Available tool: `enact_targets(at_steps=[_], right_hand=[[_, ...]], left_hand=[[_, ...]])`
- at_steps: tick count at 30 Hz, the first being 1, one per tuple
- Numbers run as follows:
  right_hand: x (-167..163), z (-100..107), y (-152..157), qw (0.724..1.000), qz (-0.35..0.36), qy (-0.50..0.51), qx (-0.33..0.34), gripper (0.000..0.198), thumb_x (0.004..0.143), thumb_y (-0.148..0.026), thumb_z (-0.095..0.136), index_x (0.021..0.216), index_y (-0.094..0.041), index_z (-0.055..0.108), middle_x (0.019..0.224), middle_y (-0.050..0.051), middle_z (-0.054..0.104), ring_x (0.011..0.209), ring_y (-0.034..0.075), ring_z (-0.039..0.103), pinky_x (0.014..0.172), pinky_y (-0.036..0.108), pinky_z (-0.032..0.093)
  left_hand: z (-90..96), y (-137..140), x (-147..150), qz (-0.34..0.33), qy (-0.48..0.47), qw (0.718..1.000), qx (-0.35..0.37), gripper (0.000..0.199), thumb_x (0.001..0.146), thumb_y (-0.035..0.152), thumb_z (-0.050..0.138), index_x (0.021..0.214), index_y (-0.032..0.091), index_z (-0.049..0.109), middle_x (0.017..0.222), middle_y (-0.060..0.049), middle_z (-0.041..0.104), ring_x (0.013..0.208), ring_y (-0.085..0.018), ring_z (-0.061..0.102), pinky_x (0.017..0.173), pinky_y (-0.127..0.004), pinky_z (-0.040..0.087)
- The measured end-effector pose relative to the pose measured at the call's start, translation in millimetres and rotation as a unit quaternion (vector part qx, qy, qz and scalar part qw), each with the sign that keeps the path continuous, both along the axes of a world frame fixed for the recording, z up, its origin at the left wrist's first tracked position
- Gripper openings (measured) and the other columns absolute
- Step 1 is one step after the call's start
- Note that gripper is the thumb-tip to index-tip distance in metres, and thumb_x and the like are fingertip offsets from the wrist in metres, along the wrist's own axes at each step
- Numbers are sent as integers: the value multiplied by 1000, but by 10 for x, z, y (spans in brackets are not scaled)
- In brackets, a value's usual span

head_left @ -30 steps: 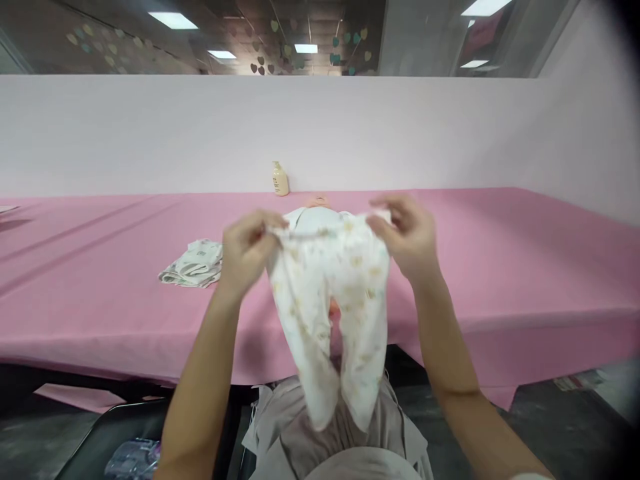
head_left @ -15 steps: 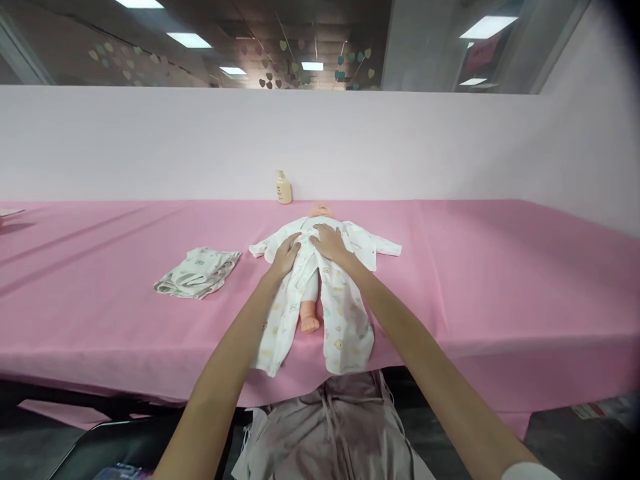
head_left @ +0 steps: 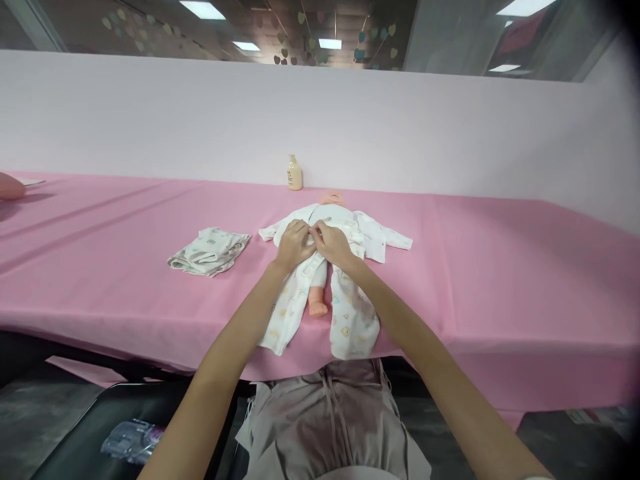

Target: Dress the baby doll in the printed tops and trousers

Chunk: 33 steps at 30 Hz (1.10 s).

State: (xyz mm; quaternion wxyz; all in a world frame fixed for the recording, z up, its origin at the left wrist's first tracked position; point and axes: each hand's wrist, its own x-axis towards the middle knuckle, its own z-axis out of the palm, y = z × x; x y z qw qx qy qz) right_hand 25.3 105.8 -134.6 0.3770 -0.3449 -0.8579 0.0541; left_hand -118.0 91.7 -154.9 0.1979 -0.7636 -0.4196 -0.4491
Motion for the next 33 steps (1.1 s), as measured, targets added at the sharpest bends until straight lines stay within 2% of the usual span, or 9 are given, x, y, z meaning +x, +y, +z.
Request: enact_targets(at_steps=[7,10,13,16,20,22,26,30,33], right_hand=[[191,23,27,996,74,9,-54,35,84,-47,58,105,-19,61,99,5,67,96,20,60,84,30,43],[190,26,44,993,105,4,-48,48,75,-51,68,108,-17,63,95,7,67,92,23,60,85,33,42],[167,32,65,974,162,104,-119,32,80,-45,62,91,-15,67,85,4,66,84,20,60,81,30,44],[185,78,88,907,190,267,-264,20,83,-34,54,77,-17,62,76,0,62,75,15,58,72,25,45],[241,127,120,783,201,397,-435,14,81,-34,57,78,-20,56,67,-2,57,62,13,54,59,23,46],[250,125,140,744,204,417,-480,18,81,-35,60,74,-20,52,59,-4,52,52,11,48,50,22,43],[245,122,147,718,223,400,-524,32,83,-36,61,61,-21,44,44,-9,34,37,6,26,38,20,31],[299,182,43,697,284,361,-551,25,83,-33,64,65,-19,52,48,-6,46,43,8,42,47,20,41],[373,227,-51,720,308,259,-565,15,74,-21,73,78,-15,59,66,0,63,63,14,59,58,22,49]], left_hand=[[266,-57,-48,-40,-47,992,-108,37,84,33,46,50,18,46,51,-1,44,58,-16,43,58,-30,34],[484,-112,-78,-63,-185,957,-213,43,82,39,52,46,17,43,45,3,34,47,-10,33,48,-27,24],[632,-155,-44,-117,-285,904,-296,46,79,45,57,46,17,41,44,4,30,42,-8,27,44,-25,19],[628,-189,45,-161,-268,899,-306,42,79,46,60,51,16,48,49,3,34,46,-8,29,46,-24,21],[439,-165,123,-170,-240,904,-312,30,66,38,76,63,15,58,57,3,44,54,-9,37,50,-22,27],[330,-114,108,-200,-299,855,-374,30,64,38,77,68,15,59,58,3,48,52,-9,41,49,-22,29],[192,-29,45,-297,-464,720,-422,31,66,35,75,87,16,61,76,-1,63,66,-14,58,65,-26,46],[179,-1,77,-298,-557,686,-361,27,75,37,68,90,17,59,82,-3,65,74,-15,63,74,-28,50],[206,25,141,-265,-606,678,-321,24,78,37,67,82,16,57,70,0,62,62,-12,60,64,-24,50]])
